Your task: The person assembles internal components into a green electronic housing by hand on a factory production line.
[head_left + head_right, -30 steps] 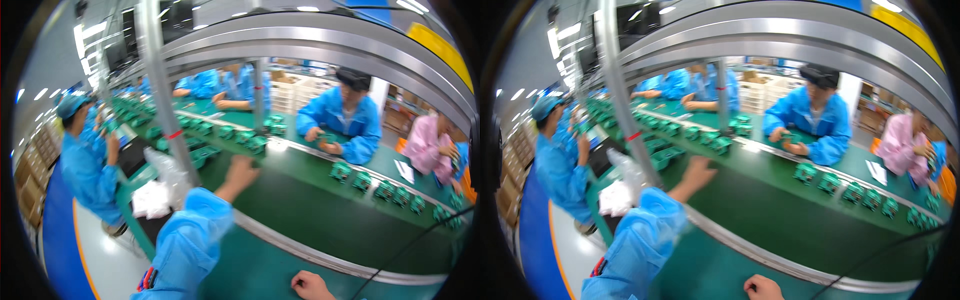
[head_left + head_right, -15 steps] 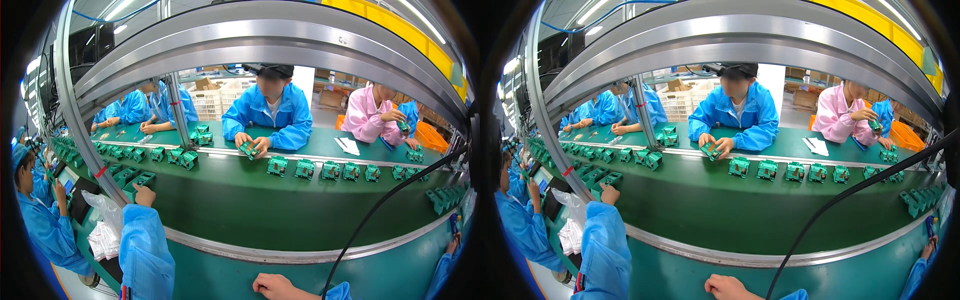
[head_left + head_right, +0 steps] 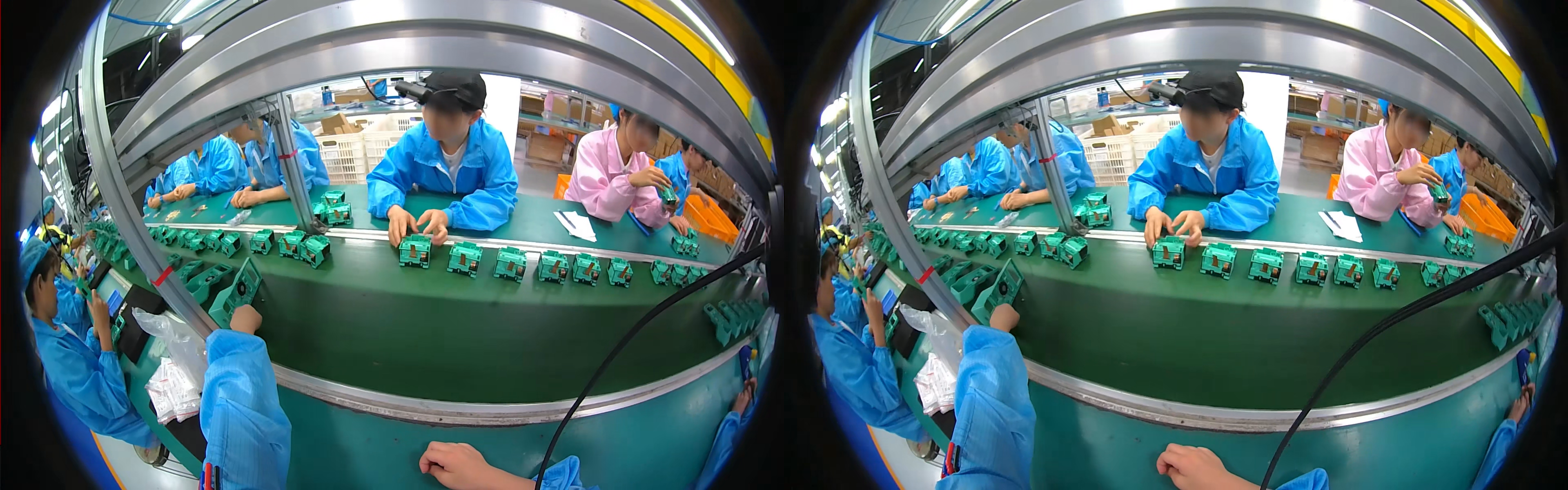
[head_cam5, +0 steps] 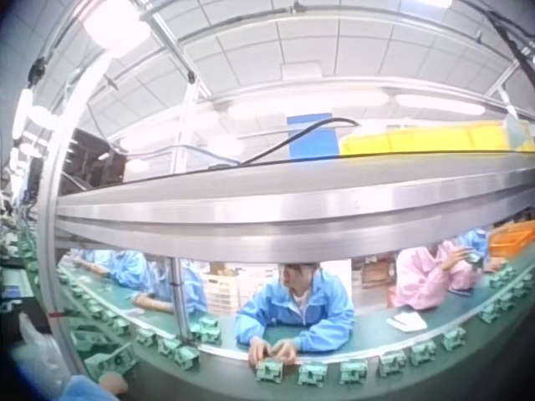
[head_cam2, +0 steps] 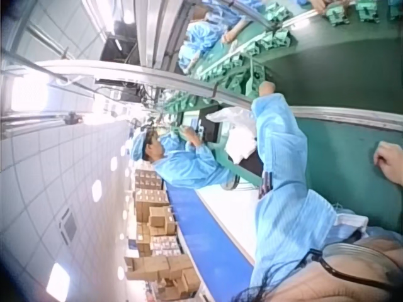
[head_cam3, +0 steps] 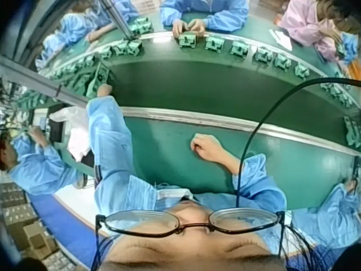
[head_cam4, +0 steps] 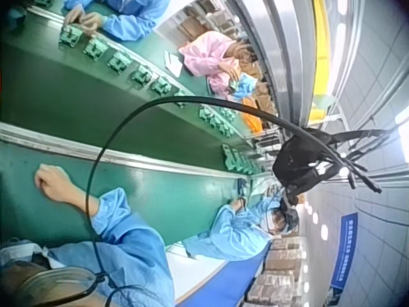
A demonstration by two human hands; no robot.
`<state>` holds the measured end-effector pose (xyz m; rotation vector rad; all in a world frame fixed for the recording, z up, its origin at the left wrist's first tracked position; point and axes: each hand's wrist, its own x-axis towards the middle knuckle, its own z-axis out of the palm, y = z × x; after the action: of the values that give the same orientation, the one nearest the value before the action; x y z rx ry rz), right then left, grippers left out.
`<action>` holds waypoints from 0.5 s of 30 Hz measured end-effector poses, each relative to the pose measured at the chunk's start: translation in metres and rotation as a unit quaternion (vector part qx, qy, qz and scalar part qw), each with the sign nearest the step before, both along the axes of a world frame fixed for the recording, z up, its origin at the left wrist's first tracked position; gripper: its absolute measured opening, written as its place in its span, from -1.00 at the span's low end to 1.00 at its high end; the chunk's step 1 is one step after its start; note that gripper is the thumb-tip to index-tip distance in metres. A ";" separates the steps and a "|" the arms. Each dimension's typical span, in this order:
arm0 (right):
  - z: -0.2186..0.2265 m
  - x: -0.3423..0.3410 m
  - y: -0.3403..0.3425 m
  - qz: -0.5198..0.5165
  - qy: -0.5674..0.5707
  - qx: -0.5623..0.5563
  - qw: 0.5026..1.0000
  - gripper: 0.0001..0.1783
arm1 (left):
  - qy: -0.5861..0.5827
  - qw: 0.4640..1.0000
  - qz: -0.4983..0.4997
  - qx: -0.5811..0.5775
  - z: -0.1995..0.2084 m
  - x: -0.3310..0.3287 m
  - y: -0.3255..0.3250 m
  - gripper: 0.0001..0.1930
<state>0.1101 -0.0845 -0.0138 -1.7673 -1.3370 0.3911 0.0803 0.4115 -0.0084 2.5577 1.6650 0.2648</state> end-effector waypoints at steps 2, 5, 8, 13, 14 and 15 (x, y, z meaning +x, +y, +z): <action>0.000 0.000 0.000 -0.005 -0.004 0.001 1.000 -0.93 | 0.003 1.000 0.020 0.004 0.000 0.005 -0.005 -0.78; 0.001 0.000 0.001 -0.002 -0.008 0.001 1.000 -0.93 | 0.024 0.999 0.023 -0.003 0.002 0.002 -0.003 -0.73; 0.007 -0.001 0.000 0.012 0.000 0.002 1.000 -0.92 | 0.025 0.999 0.024 0.007 -0.007 -0.013 0.014 -0.61; 0.008 0.002 -0.001 0.011 0.007 -0.019 1.000 -0.92 | -0.004 1.000 0.023 0.007 -0.010 0.009 0.001 -0.52; 0.011 0.002 -0.001 0.006 0.015 -0.023 1.000 -0.92 | -0.002 1.000 0.010 0.018 -0.009 0.010 0.000 -0.53; 0.012 0.002 0.000 0.000 0.022 -0.027 0.999 -0.93 | -0.001 1.000 0.017 0.019 -0.007 0.006 0.001 -0.53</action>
<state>0.1123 -0.0845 -0.0019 -1.7937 -1.3059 0.4668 0.0860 0.4130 -0.0155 2.5572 1.7217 0.3035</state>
